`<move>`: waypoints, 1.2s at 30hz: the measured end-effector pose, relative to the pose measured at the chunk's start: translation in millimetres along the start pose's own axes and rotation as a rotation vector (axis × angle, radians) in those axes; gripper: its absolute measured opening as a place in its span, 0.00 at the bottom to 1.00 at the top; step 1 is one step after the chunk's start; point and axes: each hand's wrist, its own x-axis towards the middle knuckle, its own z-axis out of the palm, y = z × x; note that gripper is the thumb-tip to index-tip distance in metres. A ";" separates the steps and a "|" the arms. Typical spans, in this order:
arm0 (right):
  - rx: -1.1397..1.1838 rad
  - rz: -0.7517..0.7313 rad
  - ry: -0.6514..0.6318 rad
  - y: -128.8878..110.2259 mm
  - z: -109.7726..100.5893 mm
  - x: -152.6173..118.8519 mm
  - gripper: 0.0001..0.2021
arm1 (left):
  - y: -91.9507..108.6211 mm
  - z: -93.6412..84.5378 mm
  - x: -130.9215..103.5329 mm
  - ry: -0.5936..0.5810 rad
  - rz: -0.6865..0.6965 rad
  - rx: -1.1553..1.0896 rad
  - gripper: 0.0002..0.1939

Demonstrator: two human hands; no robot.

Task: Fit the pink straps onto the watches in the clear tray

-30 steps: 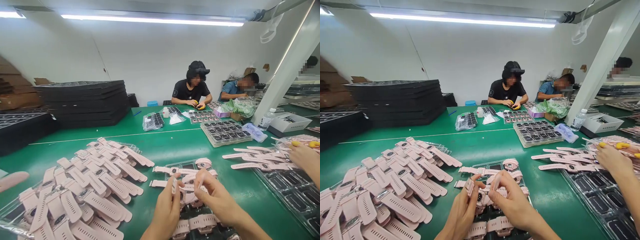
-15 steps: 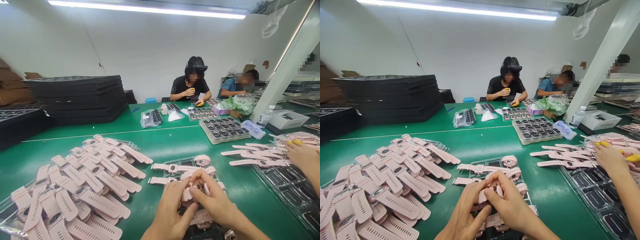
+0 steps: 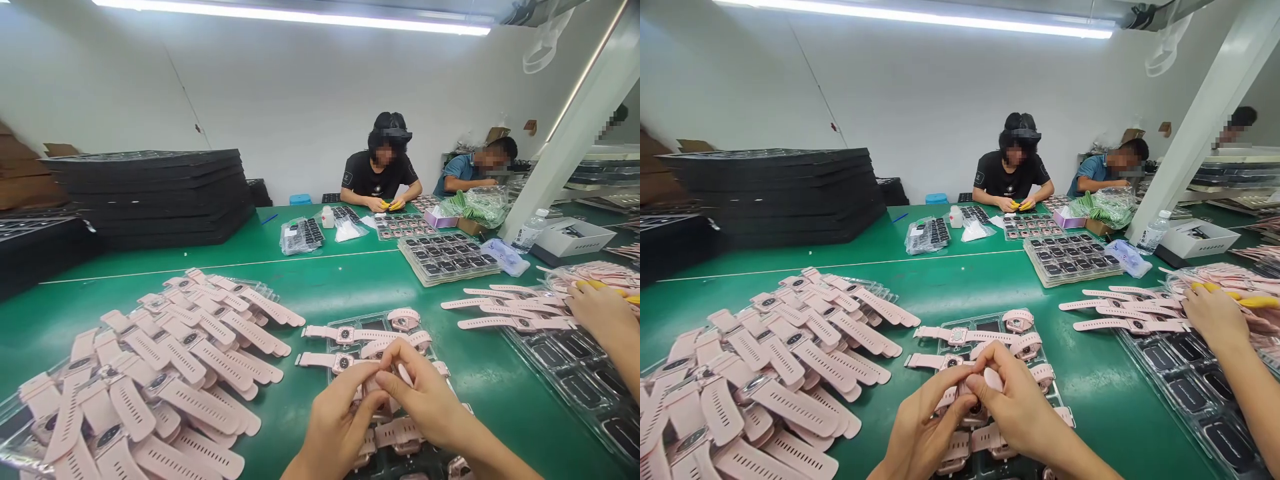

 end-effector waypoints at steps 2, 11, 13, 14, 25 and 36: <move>-0.007 0.013 0.014 -0.1 -1.5 -1.0 0.11 | -0.9 0.1 1.1 -0.025 -0.061 -0.042 0.12; -0.011 -0.021 -0.013 -11.5 -6.7 -18.4 0.21 | 1.7 1.2 8.0 0.181 -0.624 -0.796 0.22; 0.054 -0.009 0.083 -8.4 -2.6 -14.1 0.16 | -0.2 3.7 5.7 0.179 -0.617 -0.866 0.22; 0.115 -0.008 0.106 -6.9 -0.4 -11.1 0.13 | -1.4 5.6 4.0 0.154 -0.605 -0.875 0.21; 0.197 -0.111 0.194 2.2 12.9 -2.4 0.09 | 4.2 13.0 0.7 0.185 -0.579 -0.888 0.21; 0.106 -0.225 0.196 3.8 12.7 -3.6 0.03 | 10.2 7.2 6.7 0.265 -0.710 -1.145 0.22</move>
